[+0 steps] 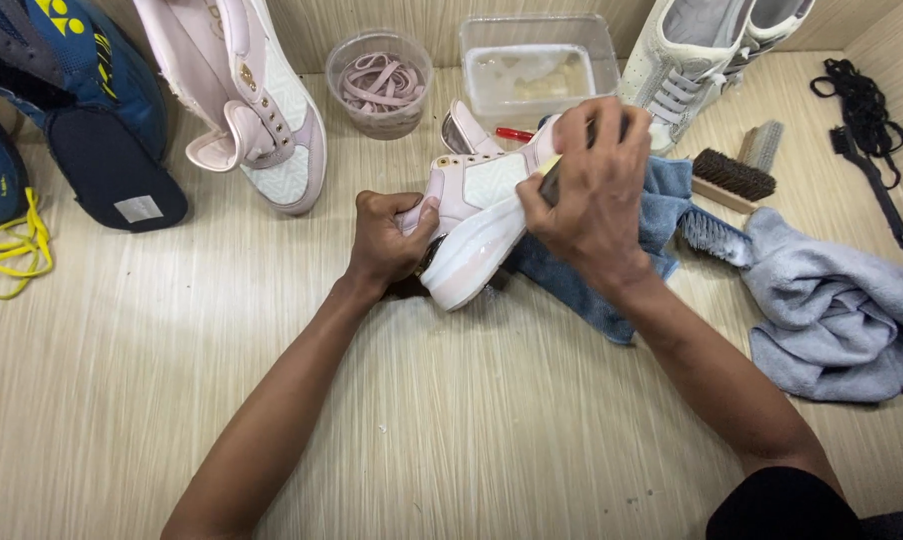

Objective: The person scrubs the sole and upper of a pink sneaker with a brush, then wipes it with a cloth. They repeat the process on the heel area, dipping the brush into a container of liquid between scrubbing sessions.

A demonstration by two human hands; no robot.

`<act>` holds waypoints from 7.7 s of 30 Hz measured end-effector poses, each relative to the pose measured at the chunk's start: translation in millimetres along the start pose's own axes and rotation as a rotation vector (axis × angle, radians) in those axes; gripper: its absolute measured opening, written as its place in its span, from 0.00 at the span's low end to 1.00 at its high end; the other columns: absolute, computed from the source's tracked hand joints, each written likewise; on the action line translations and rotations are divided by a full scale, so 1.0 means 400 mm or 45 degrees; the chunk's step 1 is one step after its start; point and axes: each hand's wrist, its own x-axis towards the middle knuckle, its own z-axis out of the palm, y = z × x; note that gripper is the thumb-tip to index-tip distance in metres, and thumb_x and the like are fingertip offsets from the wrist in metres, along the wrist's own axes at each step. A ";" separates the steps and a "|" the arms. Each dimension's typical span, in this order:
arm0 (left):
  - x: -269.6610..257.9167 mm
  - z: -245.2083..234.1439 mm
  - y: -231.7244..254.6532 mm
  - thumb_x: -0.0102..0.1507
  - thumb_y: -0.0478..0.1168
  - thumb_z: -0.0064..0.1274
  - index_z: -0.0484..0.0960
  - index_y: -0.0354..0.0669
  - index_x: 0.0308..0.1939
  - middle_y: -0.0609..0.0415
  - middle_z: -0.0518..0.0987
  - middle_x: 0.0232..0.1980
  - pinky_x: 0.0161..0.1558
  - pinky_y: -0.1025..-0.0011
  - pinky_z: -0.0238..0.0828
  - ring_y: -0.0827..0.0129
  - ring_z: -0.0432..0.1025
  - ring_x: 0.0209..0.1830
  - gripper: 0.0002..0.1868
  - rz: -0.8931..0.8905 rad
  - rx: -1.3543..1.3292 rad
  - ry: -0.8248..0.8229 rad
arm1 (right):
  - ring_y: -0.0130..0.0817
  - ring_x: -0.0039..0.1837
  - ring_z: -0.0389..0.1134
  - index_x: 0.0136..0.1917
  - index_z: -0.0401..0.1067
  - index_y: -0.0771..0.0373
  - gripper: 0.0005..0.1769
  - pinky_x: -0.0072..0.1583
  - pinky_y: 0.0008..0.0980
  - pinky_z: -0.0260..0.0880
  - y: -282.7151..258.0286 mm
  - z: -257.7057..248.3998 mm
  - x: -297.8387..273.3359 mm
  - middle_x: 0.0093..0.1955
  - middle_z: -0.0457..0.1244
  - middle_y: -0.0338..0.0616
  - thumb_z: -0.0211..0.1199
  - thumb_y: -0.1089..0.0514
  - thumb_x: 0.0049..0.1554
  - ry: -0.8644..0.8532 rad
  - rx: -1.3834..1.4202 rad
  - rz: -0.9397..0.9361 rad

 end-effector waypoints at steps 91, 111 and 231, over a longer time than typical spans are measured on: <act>-0.033 0.039 0.023 0.67 0.40 0.31 0.62 0.50 0.17 0.54 0.55 0.10 0.18 0.75 0.55 0.66 0.55 0.08 0.21 0.037 0.042 0.096 | 0.57 0.51 0.63 0.47 0.69 0.60 0.24 0.47 0.51 0.64 -0.214 -0.070 -0.117 0.45 0.59 0.53 0.57 0.44 0.42 -0.462 0.231 -0.227; -0.022 0.036 -0.001 0.68 0.44 0.44 0.64 0.48 0.16 0.53 0.56 0.12 0.20 0.73 0.54 0.70 0.55 0.12 0.24 0.055 0.029 0.092 | 0.53 0.49 0.63 0.46 0.70 0.57 0.29 0.44 0.44 0.65 -0.190 -0.021 -0.093 0.45 0.59 0.51 0.57 0.30 0.49 -0.331 0.247 -0.344; 0.020 -0.011 -0.023 0.64 0.42 0.55 0.64 0.47 0.12 0.48 0.54 0.09 0.19 0.76 0.47 0.79 0.51 0.14 0.26 -0.043 0.076 0.092 | 0.58 0.57 0.62 0.35 0.68 0.55 0.18 0.55 0.54 0.62 -0.080 0.048 -0.055 0.45 0.60 0.48 0.58 0.40 0.44 -0.035 0.297 -0.305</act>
